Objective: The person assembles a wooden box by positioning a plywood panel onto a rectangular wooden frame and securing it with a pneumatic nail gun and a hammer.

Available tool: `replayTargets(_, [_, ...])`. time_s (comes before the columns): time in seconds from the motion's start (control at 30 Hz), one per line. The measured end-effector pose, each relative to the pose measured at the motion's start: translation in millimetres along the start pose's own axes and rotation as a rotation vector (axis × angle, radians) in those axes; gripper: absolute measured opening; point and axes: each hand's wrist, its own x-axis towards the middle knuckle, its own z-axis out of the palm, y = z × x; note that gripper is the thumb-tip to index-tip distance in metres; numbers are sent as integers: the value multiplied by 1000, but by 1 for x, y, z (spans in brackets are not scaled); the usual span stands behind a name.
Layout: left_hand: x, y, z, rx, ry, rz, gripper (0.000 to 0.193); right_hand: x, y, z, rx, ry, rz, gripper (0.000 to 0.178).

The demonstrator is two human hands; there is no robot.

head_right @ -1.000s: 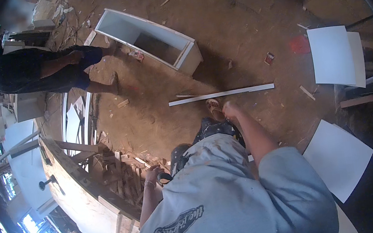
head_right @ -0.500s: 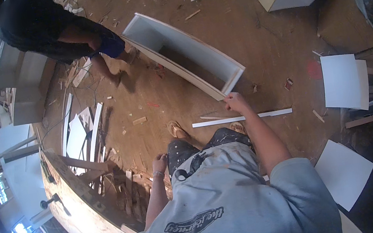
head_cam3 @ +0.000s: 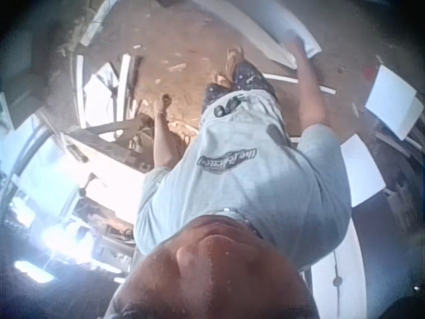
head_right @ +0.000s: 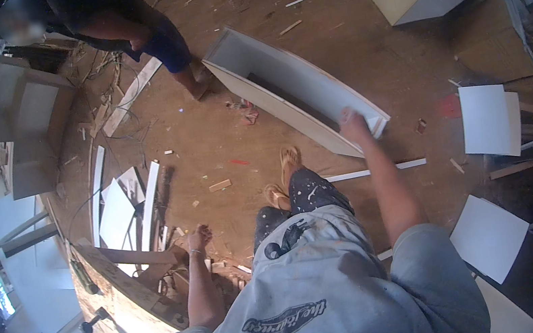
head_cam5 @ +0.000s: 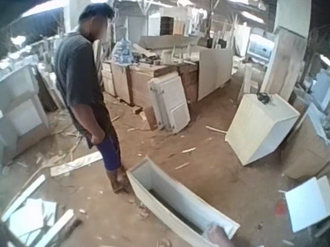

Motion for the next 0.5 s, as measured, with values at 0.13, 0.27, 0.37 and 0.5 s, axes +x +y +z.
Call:
replayTargets(0.13, [-17, 24, 15, 247, -25, -9, 26, 95, -47, -14, -47, -8, 110, 46])
replayTargets(0.27, [-50, 35, 20, 155, -53, -138, 26, 183, -58, 11, -45, 11, 166, 53])
replayTargets(0.37, [-73, 17, -11, 721, -306, 313, 26, 228, -70, 45, -75, -15, 180, 59])
replayTargets(0.5, [-79, 130, 61, 593, -68, -211, 30, 222, -56, 89, -286, -56, 226, 52])
